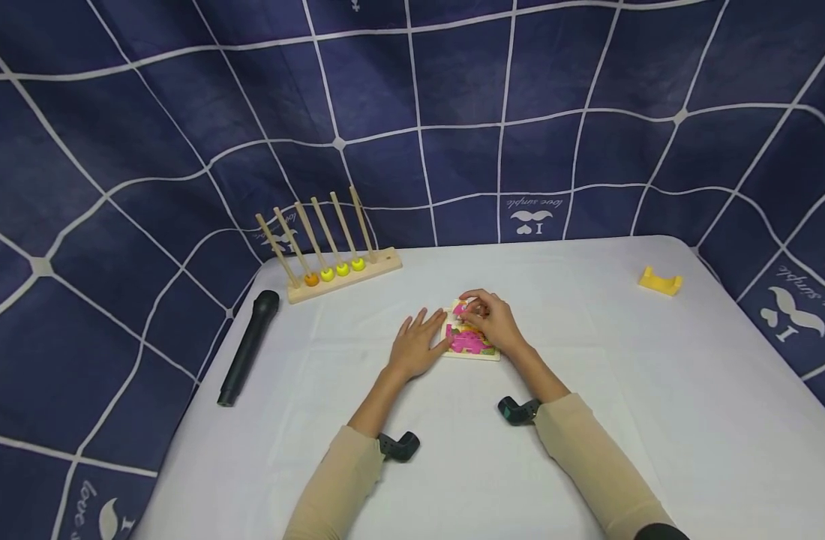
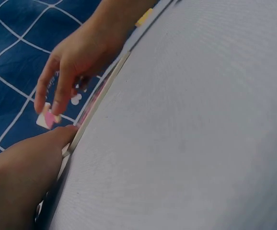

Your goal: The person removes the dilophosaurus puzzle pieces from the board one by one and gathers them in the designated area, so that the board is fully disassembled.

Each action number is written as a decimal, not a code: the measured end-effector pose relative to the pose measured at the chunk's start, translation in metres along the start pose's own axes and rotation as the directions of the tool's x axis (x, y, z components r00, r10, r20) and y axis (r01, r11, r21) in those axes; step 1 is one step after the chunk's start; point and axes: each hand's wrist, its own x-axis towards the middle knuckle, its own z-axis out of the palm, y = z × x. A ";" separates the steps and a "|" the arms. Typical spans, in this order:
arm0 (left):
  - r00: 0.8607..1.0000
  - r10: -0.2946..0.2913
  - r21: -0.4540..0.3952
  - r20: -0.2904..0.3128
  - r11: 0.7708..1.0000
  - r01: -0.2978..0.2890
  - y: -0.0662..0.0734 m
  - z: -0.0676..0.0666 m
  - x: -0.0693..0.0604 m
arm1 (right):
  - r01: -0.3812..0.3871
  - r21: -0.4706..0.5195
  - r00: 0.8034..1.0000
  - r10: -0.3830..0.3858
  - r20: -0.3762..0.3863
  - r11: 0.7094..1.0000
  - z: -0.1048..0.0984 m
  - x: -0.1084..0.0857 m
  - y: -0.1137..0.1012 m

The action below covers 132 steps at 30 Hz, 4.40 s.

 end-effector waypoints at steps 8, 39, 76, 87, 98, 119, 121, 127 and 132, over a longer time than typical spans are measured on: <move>0.999 -0.047 -0.002 -0.024 0.999 0.047 -0.003 -0.004 -0.002 | 0.053 0.005 0.995 -0.052 -0.087 0.999 -0.039 0.000 -0.003; 0.995 -0.027 -0.103 -0.093 0.995 0.017 -0.008 0.001 -0.006 | -0.184 -0.250 0.983 0.185 -0.021 0.951 -0.125 -0.039 0.063; 0.996 -0.077 0.026 -0.036 0.997 0.078 0.006 0.003 0.009 | 0.036 -0.168 0.993 -0.017 0.115 0.985 -0.005 -0.003 0.006; 0.997 -0.066 0.018 -0.047 0.998 0.067 0.005 0.005 0.008 | 0.048 -0.248 0.991 -0.015 0.133 0.968 -0.003 -0.008 0.008; 0.997 -0.065 0.024 -0.046 0.998 0.066 0.005 0.007 0.008 | 0.041 -0.266 0.989 -0.002 0.148 0.963 -0.005 -0.008 0.007; 0.996 -0.081 0.016 -0.037 0.997 0.082 0.006 0.008 0.008 | 0.045 -0.149 0.992 -0.027 0.120 0.988 -0.005 -0.005 0.011; 0.996 -0.079 0.016 -0.040 0.997 0.079 0.006 0.008 0.008 | 0.040 -0.140 0.993 -0.024 0.115 0.989 -0.005 -0.004 0.012; 0.996 -0.077 0.019 -0.040 0.997 0.077 0.005 0.007 0.008 | 0.006 -0.104 0.994 0.005 0.105 0.995 -0.006 -0.005 0.013; 0.996 -0.081 0.012 -0.044 0.997 0.082 0.006 0.007 0.008 | -0.003 -0.085 0.996 0.011 0.087 0.996 -0.006 -0.005 0.013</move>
